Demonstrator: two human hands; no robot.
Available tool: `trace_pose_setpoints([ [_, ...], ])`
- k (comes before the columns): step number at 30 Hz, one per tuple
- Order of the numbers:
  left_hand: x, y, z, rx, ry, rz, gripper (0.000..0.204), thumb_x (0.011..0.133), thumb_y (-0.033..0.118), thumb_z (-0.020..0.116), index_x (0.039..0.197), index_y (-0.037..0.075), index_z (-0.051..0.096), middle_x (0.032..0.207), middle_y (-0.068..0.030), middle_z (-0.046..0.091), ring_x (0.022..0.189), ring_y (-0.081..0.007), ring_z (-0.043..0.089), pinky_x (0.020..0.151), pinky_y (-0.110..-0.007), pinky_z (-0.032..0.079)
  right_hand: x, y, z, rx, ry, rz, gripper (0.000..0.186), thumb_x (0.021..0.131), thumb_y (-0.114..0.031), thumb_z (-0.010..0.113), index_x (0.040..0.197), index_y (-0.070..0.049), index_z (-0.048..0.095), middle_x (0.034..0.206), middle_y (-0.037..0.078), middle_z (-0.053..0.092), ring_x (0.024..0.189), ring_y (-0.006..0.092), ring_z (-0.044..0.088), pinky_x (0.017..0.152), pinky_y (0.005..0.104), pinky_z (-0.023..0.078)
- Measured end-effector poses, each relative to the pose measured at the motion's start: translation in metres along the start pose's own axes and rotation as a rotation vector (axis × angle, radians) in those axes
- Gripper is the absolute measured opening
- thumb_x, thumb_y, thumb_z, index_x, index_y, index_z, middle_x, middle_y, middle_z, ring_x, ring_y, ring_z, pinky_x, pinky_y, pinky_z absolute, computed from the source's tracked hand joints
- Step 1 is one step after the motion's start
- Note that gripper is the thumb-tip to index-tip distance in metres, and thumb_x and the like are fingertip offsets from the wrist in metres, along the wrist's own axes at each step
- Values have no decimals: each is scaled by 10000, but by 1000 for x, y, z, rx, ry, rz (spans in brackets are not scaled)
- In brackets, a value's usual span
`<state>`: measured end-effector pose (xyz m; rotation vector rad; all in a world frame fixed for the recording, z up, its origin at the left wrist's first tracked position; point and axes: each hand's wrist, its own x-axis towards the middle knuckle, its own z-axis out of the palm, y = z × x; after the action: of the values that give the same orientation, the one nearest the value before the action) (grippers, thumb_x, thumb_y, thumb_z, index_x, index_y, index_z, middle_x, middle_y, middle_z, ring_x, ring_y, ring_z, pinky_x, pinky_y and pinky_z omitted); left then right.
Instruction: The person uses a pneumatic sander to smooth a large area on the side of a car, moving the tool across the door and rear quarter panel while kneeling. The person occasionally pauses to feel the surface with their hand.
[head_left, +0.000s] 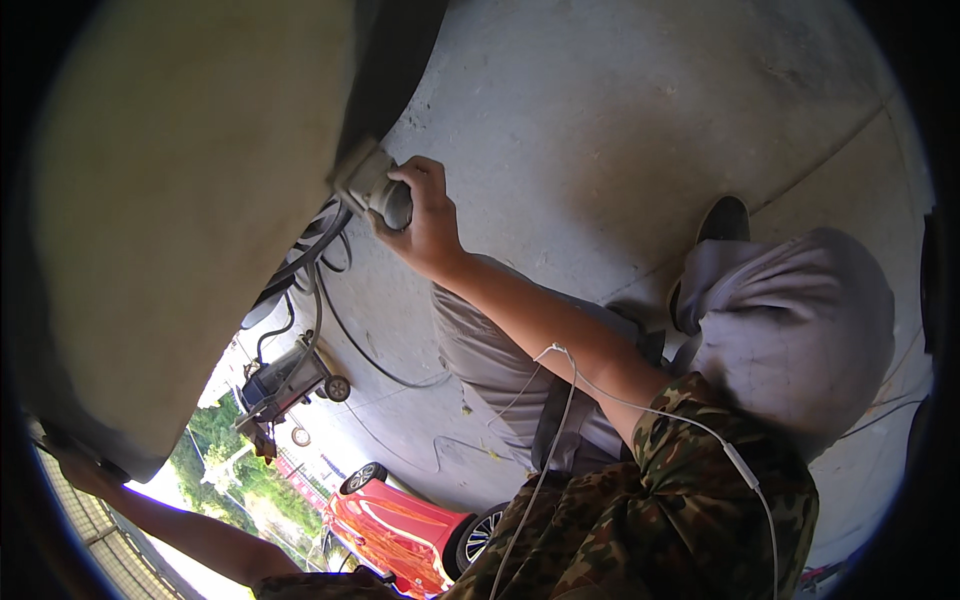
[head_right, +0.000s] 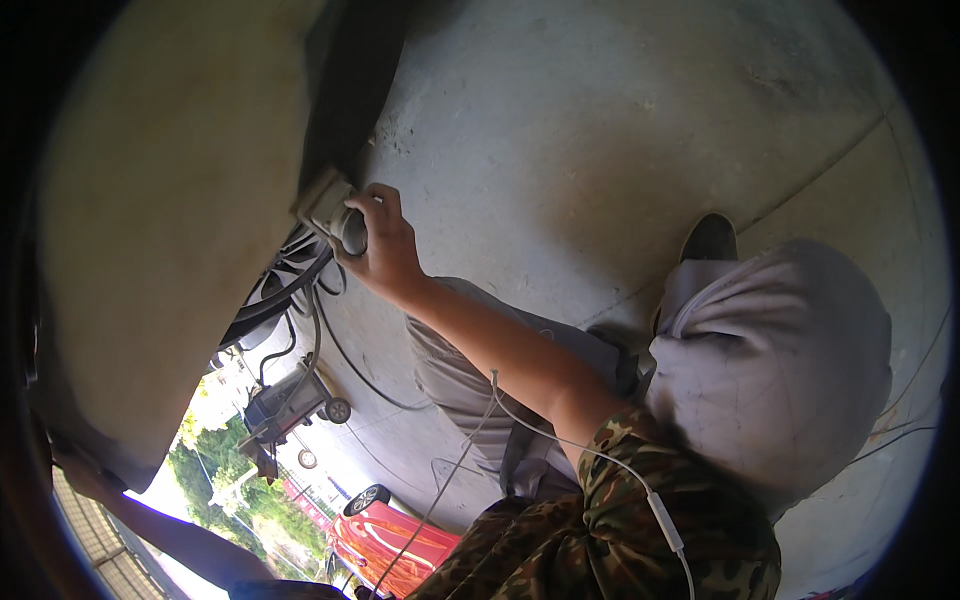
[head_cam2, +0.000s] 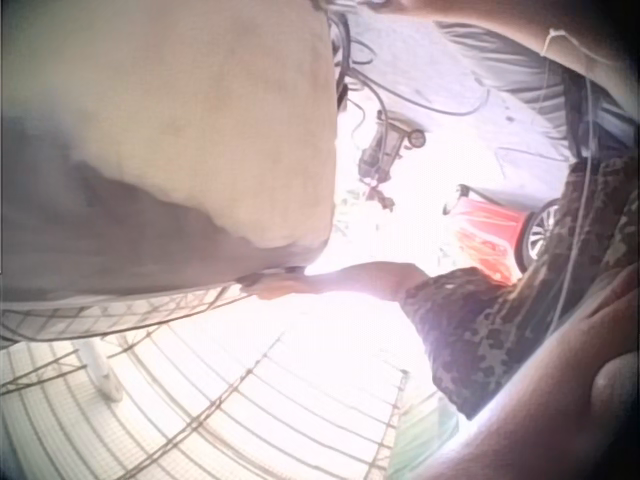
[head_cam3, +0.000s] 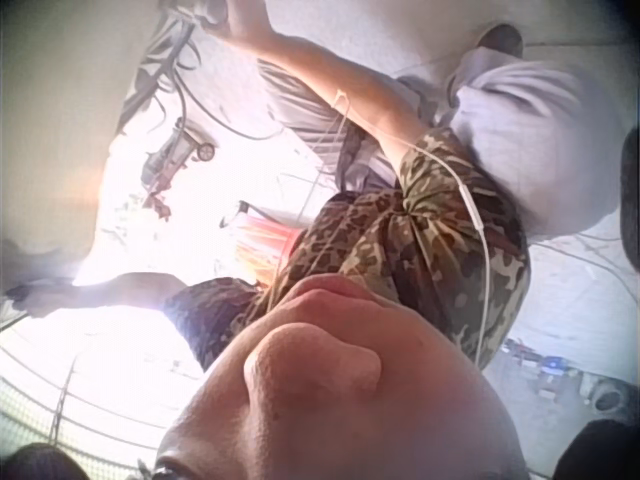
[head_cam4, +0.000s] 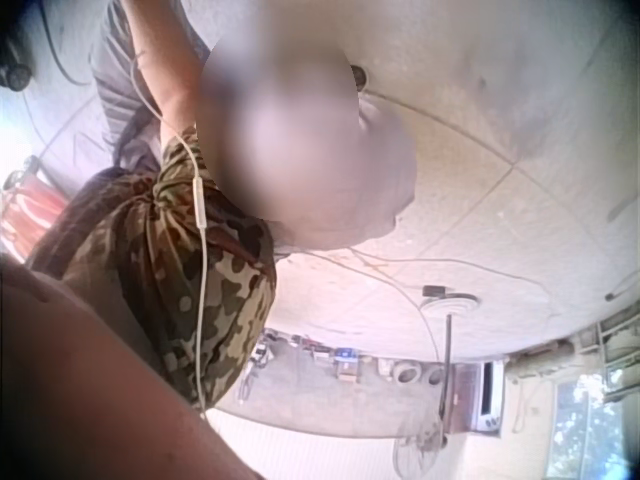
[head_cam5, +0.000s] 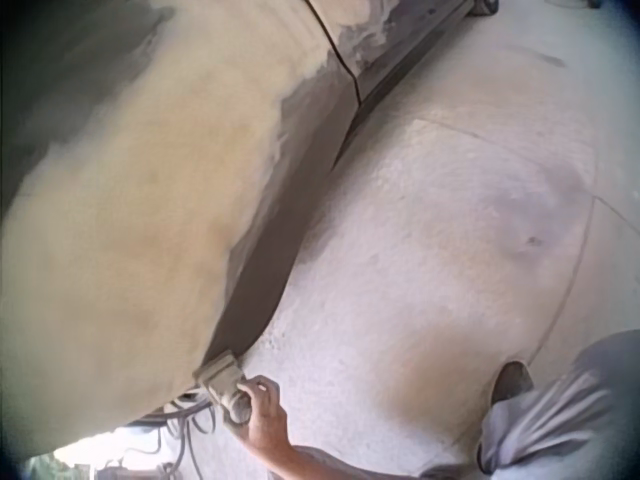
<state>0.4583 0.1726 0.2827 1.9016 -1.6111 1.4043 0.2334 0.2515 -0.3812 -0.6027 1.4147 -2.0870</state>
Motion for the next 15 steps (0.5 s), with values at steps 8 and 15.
trace_pose_setpoints([
  [8,-22,22,-4,-53,83,95,678,1044,642,368,1367,130,674,1375,-97,670,1282,-334,615,1100,-432,466,50,7,-20,-121,188,-65,656,666,-83,880,1234,-94,551,1225,186,551,1099,380,642,879,434,589],
  [15,-23,31,-15,140,22,111,657,1081,584,285,1426,130,612,1352,-112,681,1234,-355,643,1064,-458,494,5,-33,-2,17,-34,-145,663,648,-83,914,1221,-113,583,1244,177,553,1024,334,695,784,414,619],
])
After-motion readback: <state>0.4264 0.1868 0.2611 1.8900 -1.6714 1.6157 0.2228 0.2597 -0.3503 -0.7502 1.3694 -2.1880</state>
